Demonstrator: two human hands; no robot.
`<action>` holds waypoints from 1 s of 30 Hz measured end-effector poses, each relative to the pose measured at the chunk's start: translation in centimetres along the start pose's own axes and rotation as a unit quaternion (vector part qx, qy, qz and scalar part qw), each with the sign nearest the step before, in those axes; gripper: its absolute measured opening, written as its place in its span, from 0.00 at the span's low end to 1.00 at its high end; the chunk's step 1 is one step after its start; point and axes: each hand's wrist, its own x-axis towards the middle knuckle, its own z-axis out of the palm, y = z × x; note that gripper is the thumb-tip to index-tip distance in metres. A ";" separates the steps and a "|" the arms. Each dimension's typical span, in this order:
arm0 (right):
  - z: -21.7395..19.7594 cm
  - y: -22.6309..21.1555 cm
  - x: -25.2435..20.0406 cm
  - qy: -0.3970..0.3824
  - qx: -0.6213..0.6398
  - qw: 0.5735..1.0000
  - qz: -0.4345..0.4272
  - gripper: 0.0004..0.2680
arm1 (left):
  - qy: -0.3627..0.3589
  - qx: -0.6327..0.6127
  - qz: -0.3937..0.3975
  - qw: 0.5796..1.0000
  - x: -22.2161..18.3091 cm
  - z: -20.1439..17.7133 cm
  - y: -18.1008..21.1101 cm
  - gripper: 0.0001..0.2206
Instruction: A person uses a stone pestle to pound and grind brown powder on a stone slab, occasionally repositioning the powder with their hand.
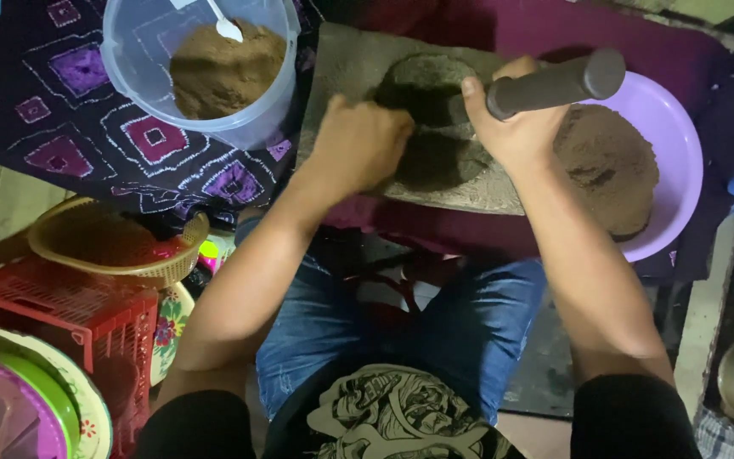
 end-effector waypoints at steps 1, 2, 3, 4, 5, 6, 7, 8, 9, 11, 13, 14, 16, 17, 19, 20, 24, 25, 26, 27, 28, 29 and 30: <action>0.2 0.0 0.2 0.000 -0.001 1.000 -0.001 0.14 | 0.001 0.000 0.000 1.000 -0.4 -0.5 0.2 0.13; 0.2 0.0 0.2 0.000 0.027 1.000 0.004 0.15 | 0.008 -0.043 0.007 0.999 -0.8 -0.8 0.4 0.13; 0.2 0.1 0.1 0.000 0.055 0.998 0.009 0.15 | 0.014 -0.086 0.014 0.996 -1.1 -1.2 0.7 0.14; 0.2 -0.1 0.2 -0.002 0.054 0.998 0.010 0.15 | 0.014 -0.088 0.013 0.996 -1.3 -1.6 1.0 0.14; 0.1 -0.3 0.2 0.002 0.077 0.997 0.012 0.15 | 0.001 -0.108 0.029 0.994 -1.5 -2.1 1.2 0.14; 0.1 -0.6 0.4 0.008 0.101 0.995 0.013 0.16 | -0.011 -0.126 0.045 0.991 -1.6 -2.6 1.2 0.14; 0.2 -0.5 0.4 0.008 0.102 0.995 0.013 0.16 | -0.011 -0.126 0.044 0.991 -1.3 -1.8 0.8 0.14; 0.2 -0.4 0.3 0.004 0.100 0.995 0.014 0.15 | 0.010 -0.081 0.040 0.996 -1.0 -0.9 0.5 0.14; 0.3 -0.4 0.3 0.000 0.098 0.995 0.014 0.14 | 0.031 -0.036 0.035 0.998 -0.7 0.0 0.1 0.13; 0.2 -0.5 0.5 0.003 0.104 0.995 0.012 0.14 | 0.080 0.012 0.039 0.996 -0.2 2.0 -0.5 0.10; 0.3 -0.7 0.4 0.003 0.111 0.994 0.012 0.14 | 0.125 0.059 0.042 0.989 -0.2 2.7 -0.8 0.09; 0.3 -0.7 0.4 0.010 0.112 0.994 0.016 0.14 | 0.114 0.055 0.023 0.992 -0.1 2.3 -0.8 0.09; 0.2 -0.7 0.4 0.016 0.112 0.993 0.022 0.14 | 0.103 0.050 0.004 0.993 0.0 1.4 -0.7 0.08; 0.2 -0.7 0.3 0.015 0.124 0.992 0.023 0.13 | 0.140 0.030 0.002 0.990 0.0 0.8 -0.6 0.08; 0.2 -0.6 0.1 0.011 0.139 0.990 0.026 0.13 | 0.175 0.010 -0.003 0.984 0.3 0.8 -0.6 0.09; 0.3 -0.4 0.1 0.010 0.114 0.993 0.026 0.13 | 0.157 0.003 -0.001 0.988 0.7 1.4 -0.8 0.08; 0.2 -0.3 0.1 0.014 0.096 0.995 0.023 0.13 | 0.109 0.016 0.023 0.994 0.9 2.4 -1.1 0.09; 0.2 -0.2 0.1 0.015 0.095 0.995 0.024 0.13 | 0.109 0.016 0.025 0.994 0.9 2.8 -1.1 0.09; 0.3 -0.1 0.0 0.027 0.094 0.995 0.011 0.14 | 0.128 0.023 0.037 0.991 0.8 3.2 -1.1 0.10; 0.3 -0.1 -0.1 0.040 0.094 0.995 -0.002 0.15 | 0.147 0.030 0.049 0.987 0.6 3.6 -1.1 0.11; 0.1 -0.3 -0.1 0.039 0.095 0.995 -0.004 0.15 | 0.148 0.030 0.048 0.987 0.6 3.0 -0.9 0.11; -0.1 -0.5 -0.1 0.053 0.089 0.995 0.000 0.14 | 0.103 0.024 0.055 0.993 0.5 2.4 -0.8 0.11; -0.3 -0.7 -0.1 0.068 0.084 0.994 0.005 0.13 | 0.057 0.018 0.062 0.996 0.3 1.8 -0.7 0.11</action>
